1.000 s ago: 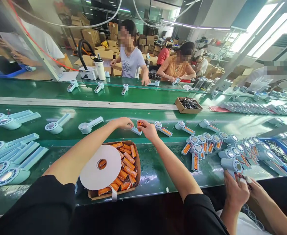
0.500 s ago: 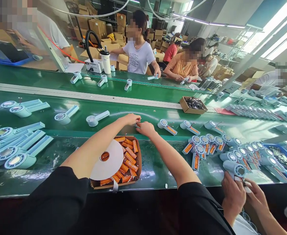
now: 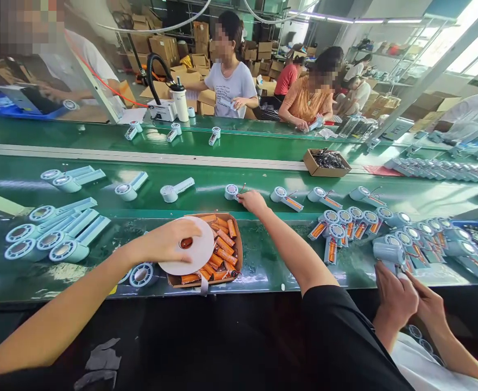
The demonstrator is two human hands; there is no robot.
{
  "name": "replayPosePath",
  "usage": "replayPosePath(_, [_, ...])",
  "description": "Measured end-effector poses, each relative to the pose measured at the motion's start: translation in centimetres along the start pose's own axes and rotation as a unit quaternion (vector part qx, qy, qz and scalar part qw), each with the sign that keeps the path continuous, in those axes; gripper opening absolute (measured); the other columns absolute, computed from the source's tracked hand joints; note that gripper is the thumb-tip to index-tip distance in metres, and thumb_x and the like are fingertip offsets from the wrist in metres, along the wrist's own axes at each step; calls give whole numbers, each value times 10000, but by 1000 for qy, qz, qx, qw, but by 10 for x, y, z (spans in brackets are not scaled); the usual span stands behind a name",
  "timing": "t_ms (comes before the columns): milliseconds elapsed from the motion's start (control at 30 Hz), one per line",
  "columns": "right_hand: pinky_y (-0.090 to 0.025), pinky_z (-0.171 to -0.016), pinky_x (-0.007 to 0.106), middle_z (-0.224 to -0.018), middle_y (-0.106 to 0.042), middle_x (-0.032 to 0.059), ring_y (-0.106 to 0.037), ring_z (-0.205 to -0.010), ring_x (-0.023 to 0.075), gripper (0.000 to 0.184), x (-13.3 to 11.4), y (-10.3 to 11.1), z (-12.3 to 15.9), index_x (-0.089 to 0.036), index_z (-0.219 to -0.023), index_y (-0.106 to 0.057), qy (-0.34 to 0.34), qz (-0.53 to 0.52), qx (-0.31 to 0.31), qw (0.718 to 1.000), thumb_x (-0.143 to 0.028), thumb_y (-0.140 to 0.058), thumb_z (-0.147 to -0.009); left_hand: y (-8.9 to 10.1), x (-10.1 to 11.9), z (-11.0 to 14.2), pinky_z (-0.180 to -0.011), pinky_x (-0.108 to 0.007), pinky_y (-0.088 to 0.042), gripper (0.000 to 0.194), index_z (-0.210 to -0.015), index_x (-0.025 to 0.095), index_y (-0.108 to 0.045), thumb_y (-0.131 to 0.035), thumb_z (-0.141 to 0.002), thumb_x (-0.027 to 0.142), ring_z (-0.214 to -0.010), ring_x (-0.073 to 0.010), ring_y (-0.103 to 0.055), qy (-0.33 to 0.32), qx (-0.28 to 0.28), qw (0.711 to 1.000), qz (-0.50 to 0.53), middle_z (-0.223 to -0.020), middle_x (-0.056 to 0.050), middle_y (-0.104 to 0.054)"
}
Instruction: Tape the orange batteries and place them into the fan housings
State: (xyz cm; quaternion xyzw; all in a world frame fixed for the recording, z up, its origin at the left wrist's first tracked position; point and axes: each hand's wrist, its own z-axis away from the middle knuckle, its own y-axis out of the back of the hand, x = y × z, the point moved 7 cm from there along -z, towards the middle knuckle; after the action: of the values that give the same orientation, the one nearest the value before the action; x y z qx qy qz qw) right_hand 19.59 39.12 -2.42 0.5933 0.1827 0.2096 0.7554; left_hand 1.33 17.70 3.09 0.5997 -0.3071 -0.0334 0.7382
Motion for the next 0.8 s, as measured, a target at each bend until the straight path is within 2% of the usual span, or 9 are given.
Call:
replayPosePath(133, [-539,-1034,417,-1406,-731,110,-699,-1251,310,438,4,7,10,-346,-1478,-662,-33,-34,3,999,-398,-466,-1090,-29,-2,45,-1294,-735,-111,943,-1628,284,-446,-747,-797,612,-1638,-452,-165,133,-69,986,-78,-1735,-103,-378])
replayPosePath(200, [-537,-1041,419,-1406,-731,114,-690,-1263,319,397,4,20,18,-322,-1412,-717,-35,-55,14,998,-350,-549,-1053,-36,-1,55,-1269,-778,-136,989,-1671,278,-363,-730,-808,594,-1646,-465,-114,160,-80,980,-91,-1767,-111,-301])
replayPosePath(267, [-520,-1069,416,-1447,-705,123,-654,-1312,326,382,-1,35,32,-280,-1378,-739,-32,-77,46,995,-303,-581,-1031,-40,-2,65,-1270,-734,-238,967,-1666,269,-374,-738,-815,549,-1639,-452,-170,151,-61,982,-92,-1740,-126,-360])
replayPosePath(333, [-505,-1084,393,-1453,-695,138,-642,-1316,306,397,-14,44,54,-233,-1399,-717,-27,-96,89,991,-309,-519,-1063,-39,-6,77,-1253,-640,-366,851,-1614,254,-461,-736,-843,488,-1595,-419,-312,128,1,988,-84,-1641,-144,-507])
replayPosePath(433, [-565,-912,322,-1174,-791,111,-728,-1032,225,486,-56,30,99,-202,-1361,-722,35,-202,113,972,-427,-362,-1124,-27,-10,103,-1174,-587,-493,696,-1502,224,-556,-748,-871,447,-1474,-409,-481,114,191,972,-80,-1464,-172,-640])
replayPosePath(533, [-524,-606,288,-762,-728,19,-636,-630,172,502,-125,-1,154,-217,-1229,-780,206,-436,11,876,-603,-521,-1039,-18,-5,130,-1184,-650,-465,705,-1452,239,-545,-824,-828,410,-1475,-431,-451,125,371,916,-86,-1396,-164,-648])
replayPosePath(633, [-421,-500,284,-639,-659,-14,-531,-517,149,380,-178,-18,198,-252,-1005,-832,299,-514,-69,801,-587,-657,-969,-22,-11,141,-1185,-652,-475,691,-1394,283,-570,-868,-772,334,-1497,-424,-423,162,451,878,-18,-1378,-133,-636])
replayPosePath(700, [-411,-509,281,-649,-684,-12,-559,-521,145,316,-196,-19,213,-263,-912,-841,350,-483,-93,797,-494,-644,-999,-28,-30,148,-1090,-574,-587,725,-1396,293,-567,-883,-747,356,-1449,-401,-493,212,495,836,102,-1402,-128,-599])
replayPosePath(800, [-477,-582,260,-717,-755,-20,-665,-595,146,189,-201,-18,210,-283,-935,-855,430,-347,-114,826,-367,-693,-984,-39,-57,161,-972,-469,-668,789,-1433,296,-542,-880,-747,493,-1381,-357,-571,257,557,746,261,-1429,-119,-562])
